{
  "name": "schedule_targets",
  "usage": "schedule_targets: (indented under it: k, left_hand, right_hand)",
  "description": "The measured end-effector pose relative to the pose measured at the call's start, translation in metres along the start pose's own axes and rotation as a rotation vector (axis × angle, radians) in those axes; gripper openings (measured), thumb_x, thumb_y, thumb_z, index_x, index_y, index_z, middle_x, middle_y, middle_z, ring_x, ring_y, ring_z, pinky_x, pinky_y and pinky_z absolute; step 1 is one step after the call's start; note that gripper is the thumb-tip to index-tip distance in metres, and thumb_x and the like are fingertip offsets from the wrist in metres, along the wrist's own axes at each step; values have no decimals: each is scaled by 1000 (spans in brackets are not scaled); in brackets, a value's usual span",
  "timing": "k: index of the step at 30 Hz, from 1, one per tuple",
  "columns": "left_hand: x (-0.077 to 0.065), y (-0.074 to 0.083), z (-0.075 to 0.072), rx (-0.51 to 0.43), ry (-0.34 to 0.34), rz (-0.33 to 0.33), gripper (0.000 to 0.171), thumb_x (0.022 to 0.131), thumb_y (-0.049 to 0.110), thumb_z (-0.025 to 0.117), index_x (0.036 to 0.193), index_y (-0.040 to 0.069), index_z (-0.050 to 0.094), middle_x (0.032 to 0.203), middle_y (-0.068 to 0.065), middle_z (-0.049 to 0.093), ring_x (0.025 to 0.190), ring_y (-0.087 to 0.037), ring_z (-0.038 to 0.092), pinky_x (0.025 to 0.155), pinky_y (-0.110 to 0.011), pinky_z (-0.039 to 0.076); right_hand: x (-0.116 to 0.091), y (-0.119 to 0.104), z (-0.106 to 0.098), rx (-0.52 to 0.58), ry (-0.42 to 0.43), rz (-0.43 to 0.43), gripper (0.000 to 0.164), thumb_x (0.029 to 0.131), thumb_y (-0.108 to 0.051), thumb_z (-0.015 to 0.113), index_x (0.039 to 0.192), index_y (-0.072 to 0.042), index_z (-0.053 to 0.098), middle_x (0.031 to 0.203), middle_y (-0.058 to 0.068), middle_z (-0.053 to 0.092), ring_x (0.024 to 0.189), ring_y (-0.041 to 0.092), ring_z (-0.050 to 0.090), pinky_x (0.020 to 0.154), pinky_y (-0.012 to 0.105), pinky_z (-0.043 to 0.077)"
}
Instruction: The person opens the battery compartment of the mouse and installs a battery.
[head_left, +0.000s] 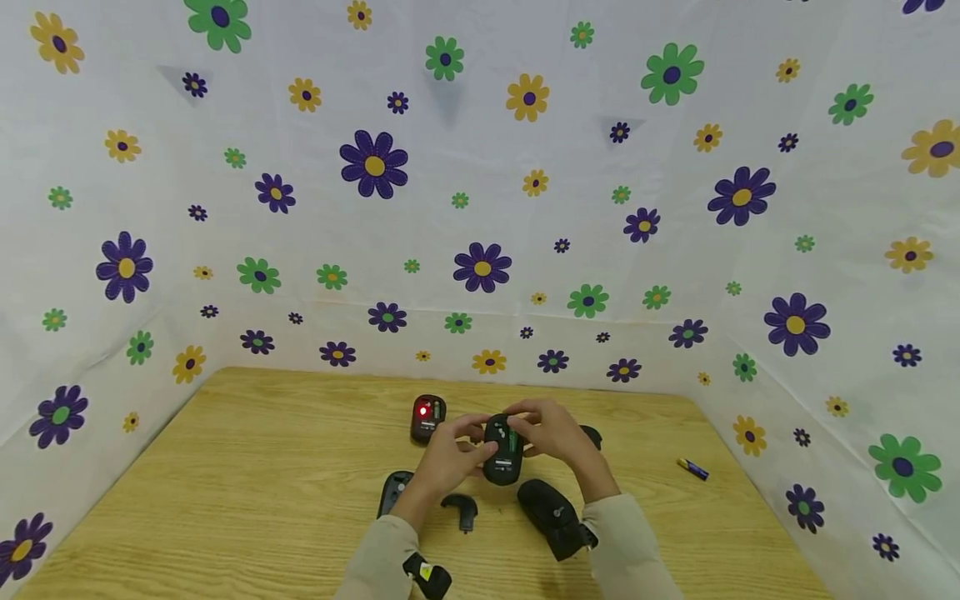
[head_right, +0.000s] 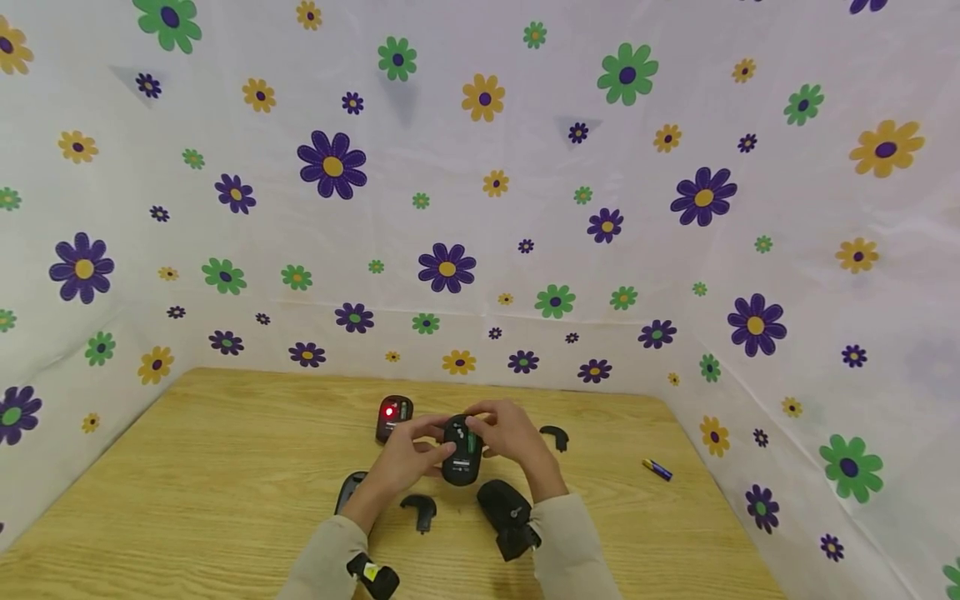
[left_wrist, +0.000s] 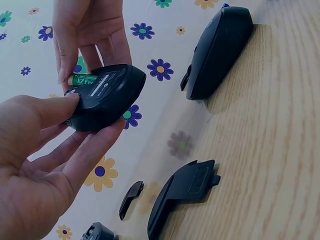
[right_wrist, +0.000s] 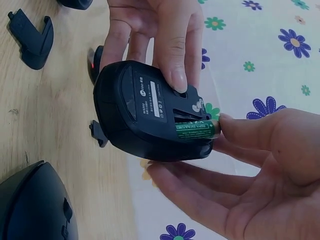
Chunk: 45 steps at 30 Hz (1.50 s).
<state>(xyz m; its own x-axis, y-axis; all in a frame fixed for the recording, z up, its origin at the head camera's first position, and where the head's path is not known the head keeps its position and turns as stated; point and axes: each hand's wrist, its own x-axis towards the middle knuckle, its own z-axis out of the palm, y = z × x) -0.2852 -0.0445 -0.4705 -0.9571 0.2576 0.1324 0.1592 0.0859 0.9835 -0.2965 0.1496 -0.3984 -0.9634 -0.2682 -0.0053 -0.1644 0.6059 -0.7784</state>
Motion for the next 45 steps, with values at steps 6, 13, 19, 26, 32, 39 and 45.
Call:
schedule_targets:
  k: [6, 13, 19, 26, 32, 39, 45]
  left_hand:
    - [1, 1, 0, -23, 7, 1, 45, 97, 12, 72, 141, 9, 61, 120, -20, 63, 99, -24, 75, 76, -42, 68]
    - [1, 1, 0, -30, 8, -9, 46, 97, 11, 72, 141, 9, 61, 121, -20, 62, 101, -24, 75, 76, -42, 68]
    - [1, 1, 1, -20, 4, -1, 45, 97, 11, 72, 141, 9, 61, 121, -20, 63, 101, -26, 75, 75, -41, 68]
    - [2, 0, 0, -11, 10, 8, 44, 97, 11, 72, 140, 9, 62, 121, -20, 64, 100, -26, 75, 77, -43, 68]
    - [2, 0, 0, -10, 9, 9, 43, 98, 10, 71, 139, 10, 62, 121, -20, 64, 100, -25, 75, 74, -39, 68]
    - [1, 1, 1, -1, 8, 8, 42, 98, 10, 71, 139, 10, 62, 122, -20, 64, 101, -26, 75, 74, -39, 68]
    - [0, 2, 1, 4, 8, 5, 42, 98, 10, 71, 140, 11, 62, 122, -20, 64, 102, -27, 75, 74, -39, 68]
  right_hand:
    - [1, -1, 0, 9, -10, -21, 27, 104, -10, 60, 128, -2, 70, 124, 24, 70, 97, 30, 75, 76, 46, 67]
    - [0, -3, 0, -5, 4, -25, 26, 103, -7, 61, 127, -2, 71, 120, 22, 71, 94, 26, 75, 77, 46, 67]
    - [1, -2, 0, -6, 14, -36, 26, 101, -3, 62, 125, 0, 72, 119, 23, 71, 93, 26, 75, 76, 46, 67]
    - [2, -1, 2, -8, 26, -30, 25, 101, -2, 62, 124, 0, 72, 121, 25, 71, 94, 28, 75, 76, 46, 67]
    - [2, -1, 3, -10, 28, -28, 25, 100, -1, 63, 124, 0, 72, 121, 25, 71, 92, 27, 75, 74, 43, 67]
    - [3, -1, 2, -21, 20, -43, 26, 100, -1, 63, 124, 1, 72, 121, 25, 71, 91, 25, 75, 72, 40, 68]
    - [4, 0, 1, -28, 14, -54, 25, 100, -1, 63, 124, 1, 72, 118, 25, 72, 89, 25, 75, 71, 40, 68]
